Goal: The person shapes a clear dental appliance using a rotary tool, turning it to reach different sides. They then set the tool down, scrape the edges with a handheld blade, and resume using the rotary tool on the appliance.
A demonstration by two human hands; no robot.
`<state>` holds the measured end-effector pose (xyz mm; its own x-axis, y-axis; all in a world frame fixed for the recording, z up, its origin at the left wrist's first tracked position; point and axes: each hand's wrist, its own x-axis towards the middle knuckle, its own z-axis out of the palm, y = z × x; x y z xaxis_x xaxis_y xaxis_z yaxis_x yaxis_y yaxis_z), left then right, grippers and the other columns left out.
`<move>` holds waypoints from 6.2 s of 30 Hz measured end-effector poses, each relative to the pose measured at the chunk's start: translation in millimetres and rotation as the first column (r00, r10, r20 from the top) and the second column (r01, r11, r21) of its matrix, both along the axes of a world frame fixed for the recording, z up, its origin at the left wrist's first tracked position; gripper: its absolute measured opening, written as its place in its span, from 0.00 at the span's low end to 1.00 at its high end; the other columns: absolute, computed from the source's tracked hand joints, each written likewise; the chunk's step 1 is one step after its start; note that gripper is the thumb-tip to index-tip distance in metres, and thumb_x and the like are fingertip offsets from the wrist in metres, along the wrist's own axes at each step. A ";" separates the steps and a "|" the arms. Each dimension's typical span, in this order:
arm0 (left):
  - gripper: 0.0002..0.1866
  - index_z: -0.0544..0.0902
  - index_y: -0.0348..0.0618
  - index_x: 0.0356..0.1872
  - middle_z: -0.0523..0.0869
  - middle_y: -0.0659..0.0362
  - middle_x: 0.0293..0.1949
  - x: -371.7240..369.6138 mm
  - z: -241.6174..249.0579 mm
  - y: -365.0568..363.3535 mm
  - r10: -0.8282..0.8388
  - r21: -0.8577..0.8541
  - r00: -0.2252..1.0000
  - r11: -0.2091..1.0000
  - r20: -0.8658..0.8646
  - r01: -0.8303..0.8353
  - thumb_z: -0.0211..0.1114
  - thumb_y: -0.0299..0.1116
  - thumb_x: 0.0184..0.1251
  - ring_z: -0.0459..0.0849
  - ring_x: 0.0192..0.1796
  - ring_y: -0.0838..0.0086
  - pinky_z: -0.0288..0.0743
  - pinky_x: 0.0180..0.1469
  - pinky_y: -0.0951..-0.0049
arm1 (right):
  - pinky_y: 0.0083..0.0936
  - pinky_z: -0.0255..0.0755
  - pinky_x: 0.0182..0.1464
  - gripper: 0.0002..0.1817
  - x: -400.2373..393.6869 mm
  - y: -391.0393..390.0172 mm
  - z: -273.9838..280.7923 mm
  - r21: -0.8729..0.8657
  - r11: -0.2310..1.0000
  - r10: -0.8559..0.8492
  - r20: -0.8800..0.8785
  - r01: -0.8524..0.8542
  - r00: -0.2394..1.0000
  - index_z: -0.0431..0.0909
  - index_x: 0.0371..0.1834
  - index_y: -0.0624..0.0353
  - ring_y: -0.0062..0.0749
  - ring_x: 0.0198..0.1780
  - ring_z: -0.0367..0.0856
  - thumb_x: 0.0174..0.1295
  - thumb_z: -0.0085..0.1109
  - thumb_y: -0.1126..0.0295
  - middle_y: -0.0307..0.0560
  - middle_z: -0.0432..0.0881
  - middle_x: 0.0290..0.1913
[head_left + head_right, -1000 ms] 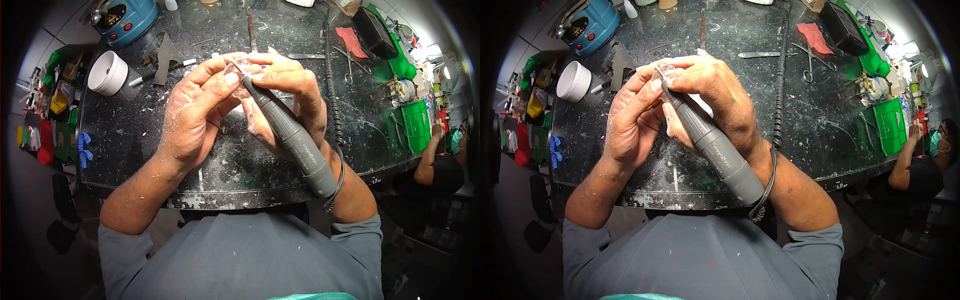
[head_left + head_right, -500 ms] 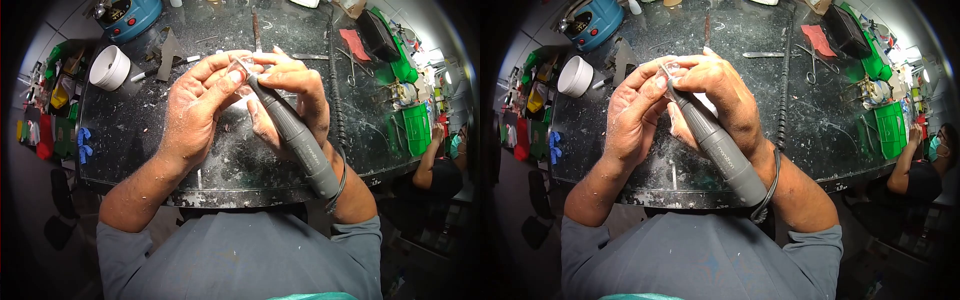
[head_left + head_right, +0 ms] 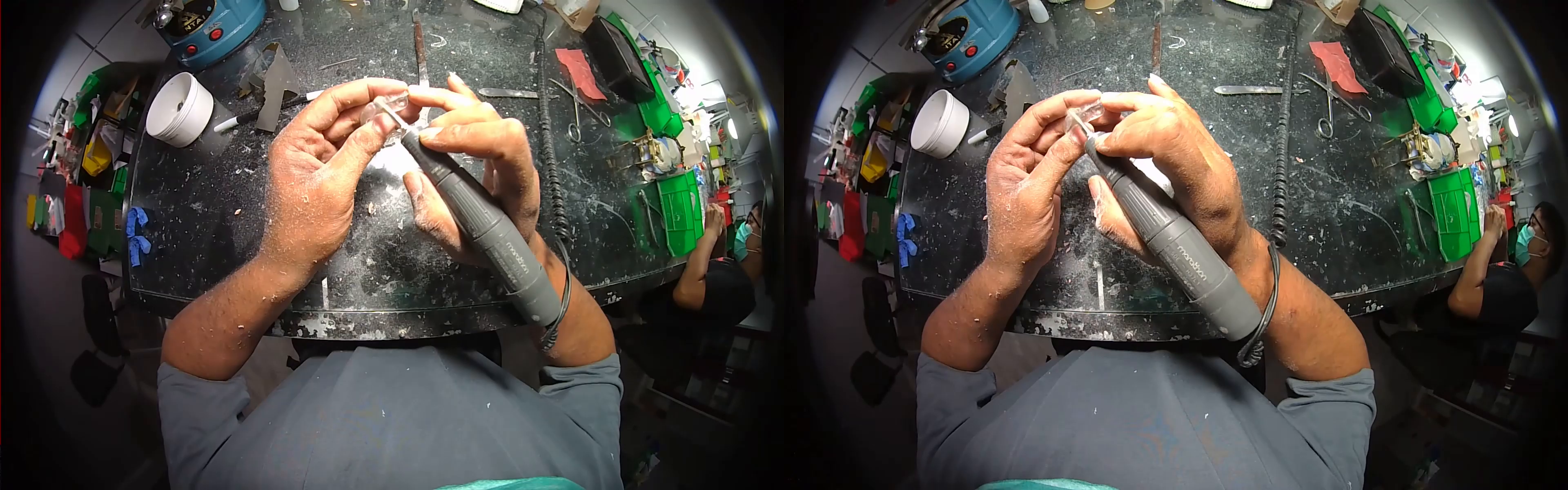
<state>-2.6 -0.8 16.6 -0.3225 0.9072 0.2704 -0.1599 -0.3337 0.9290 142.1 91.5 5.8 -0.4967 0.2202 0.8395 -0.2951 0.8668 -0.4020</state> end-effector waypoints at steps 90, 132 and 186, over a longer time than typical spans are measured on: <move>0.12 0.82 0.39 0.53 0.84 0.60 0.48 1.1 -7.1 0.7 -0.119 -0.026 0.982 0.992 0.149 0.125 0.58 0.30 0.74 0.80 0.53 0.78 0.70 0.61 0.74 | 0.54 0.65 0.66 0.21 1.2 -3.8 1.8 -0.051 0.998 0.033 -0.021 -0.034 0.999 0.67 0.50 0.61 0.48 0.59 0.80 0.55 0.65 0.81 0.52 0.78 0.45; 0.12 0.85 0.40 0.47 0.87 0.62 0.41 -0.3 -7.5 1.3 -0.086 -0.072 0.957 0.991 0.278 0.110 0.64 0.36 0.71 0.78 0.36 0.84 0.69 0.40 0.82 | 0.49 0.66 0.66 0.18 3.7 2.0 3.5 0.050 0.978 -0.200 -0.016 0.200 0.980 0.79 0.48 0.54 0.34 0.48 0.83 0.53 0.68 0.80 0.39 0.85 0.42; 0.12 0.86 0.37 0.42 0.87 0.55 0.41 -8.5 -4.9 2.3 0.418 0.444 0.735 0.878 -0.534 -0.176 0.71 0.17 0.55 0.85 0.48 0.68 0.77 0.54 0.69 | 0.34 0.79 0.51 0.21 -1.2 -12.0 3.9 -0.075 0.995 0.054 -0.204 -0.071 0.977 0.70 0.48 0.65 0.47 0.51 0.83 0.50 0.65 0.83 0.58 0.78 0.45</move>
<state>-11.1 1.5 11.6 -0.2199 0.5993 0.7697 0.5498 -0.5756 0.6053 140.9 79.5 9.7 -0.3342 0.2658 0.9043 -0.4298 0.8109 -0.3971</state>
